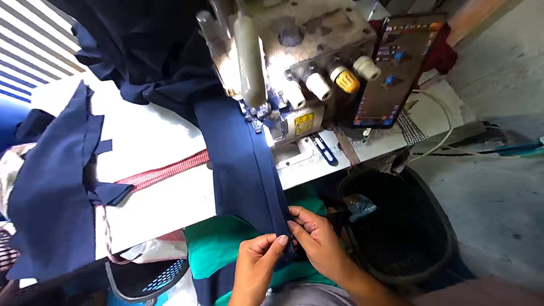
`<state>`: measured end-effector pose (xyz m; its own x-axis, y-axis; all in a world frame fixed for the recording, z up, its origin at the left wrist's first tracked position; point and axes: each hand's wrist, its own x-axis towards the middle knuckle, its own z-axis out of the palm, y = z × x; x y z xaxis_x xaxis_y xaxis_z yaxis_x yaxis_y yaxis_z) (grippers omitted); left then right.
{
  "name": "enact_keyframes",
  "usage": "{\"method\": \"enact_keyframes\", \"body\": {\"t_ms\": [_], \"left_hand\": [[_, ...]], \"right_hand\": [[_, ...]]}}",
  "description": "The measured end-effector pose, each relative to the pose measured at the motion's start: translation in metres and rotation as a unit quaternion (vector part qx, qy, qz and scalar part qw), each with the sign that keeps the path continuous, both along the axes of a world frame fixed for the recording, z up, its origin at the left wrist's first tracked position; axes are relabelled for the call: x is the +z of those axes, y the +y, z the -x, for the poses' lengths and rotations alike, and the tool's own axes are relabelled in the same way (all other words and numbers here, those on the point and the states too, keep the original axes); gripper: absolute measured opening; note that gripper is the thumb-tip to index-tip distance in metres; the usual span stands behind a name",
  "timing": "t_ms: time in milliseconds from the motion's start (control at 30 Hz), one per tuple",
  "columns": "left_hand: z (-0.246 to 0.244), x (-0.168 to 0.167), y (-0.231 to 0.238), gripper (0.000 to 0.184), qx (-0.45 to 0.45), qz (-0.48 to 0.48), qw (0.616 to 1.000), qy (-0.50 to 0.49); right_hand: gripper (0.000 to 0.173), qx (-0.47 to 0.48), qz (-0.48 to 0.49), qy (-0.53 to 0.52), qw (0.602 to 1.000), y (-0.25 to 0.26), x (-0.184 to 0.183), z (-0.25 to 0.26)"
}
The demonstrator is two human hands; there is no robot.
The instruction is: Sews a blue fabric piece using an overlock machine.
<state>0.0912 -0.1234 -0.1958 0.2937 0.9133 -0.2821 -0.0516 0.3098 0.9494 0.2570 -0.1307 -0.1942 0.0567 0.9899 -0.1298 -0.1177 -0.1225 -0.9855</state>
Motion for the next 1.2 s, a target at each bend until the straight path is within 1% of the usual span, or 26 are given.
{"method": "enact_keyframes", "body": {"t_ms": [100,200,400,567,733,833,967,1200], "left_hand": [[0.001,-0.001,-0.004,0.019,-0.015,0.023,1.0,0.0],[0.001,0.0,-0.006,0.02,-0.034,0.04,0.999,-0.008],[0.0,0.0,-0.012,0.02,-0.027,0.009,1.0,-0.014],[0.005,0.001,-0.014,0.016,-0.046,-0.042,0.998,-0.022],[0.008,0.004,-0.012,0.015,-0.071,-0.052,0.996,-0.017],[0.006,0.002,-0.013,0.016,-0.058,-0.061,0.996,0.005],[0.003,0.002,-0.018,0.015,-0.025,-0.082,0.996,0.03],[0.003,0.001,-0.017,0.019,-0.023,-0.112,0.992,0.06]], "right_hand": [[0.018,-0.026,0.015,0.012,0.999,-0.012,0.0,0.001],[0.012,-0.044,0.027,0.008,0.999,-0.018,0.0,-0.001],[0.009,-0.03,0.03,0.011,0.999,-0.026,0.002,-0.005],[0.012,-0.007,0.028,0.004,1.0,-0.029,0.004,-0.008],[0.017,0.03,0.013,0.017,0.999,-0.031,0.006,-0.011],[0.017,0.036,-0.012,0.009,0.999,-0.03,0.005,-0.012],[0.018,0.033,-0.018,0.008,0.999,-0.029,0.004,-0.013],[0.02,0.046,-0.041,0.003,0.998,-0.029,0.006,-0.016]]}}
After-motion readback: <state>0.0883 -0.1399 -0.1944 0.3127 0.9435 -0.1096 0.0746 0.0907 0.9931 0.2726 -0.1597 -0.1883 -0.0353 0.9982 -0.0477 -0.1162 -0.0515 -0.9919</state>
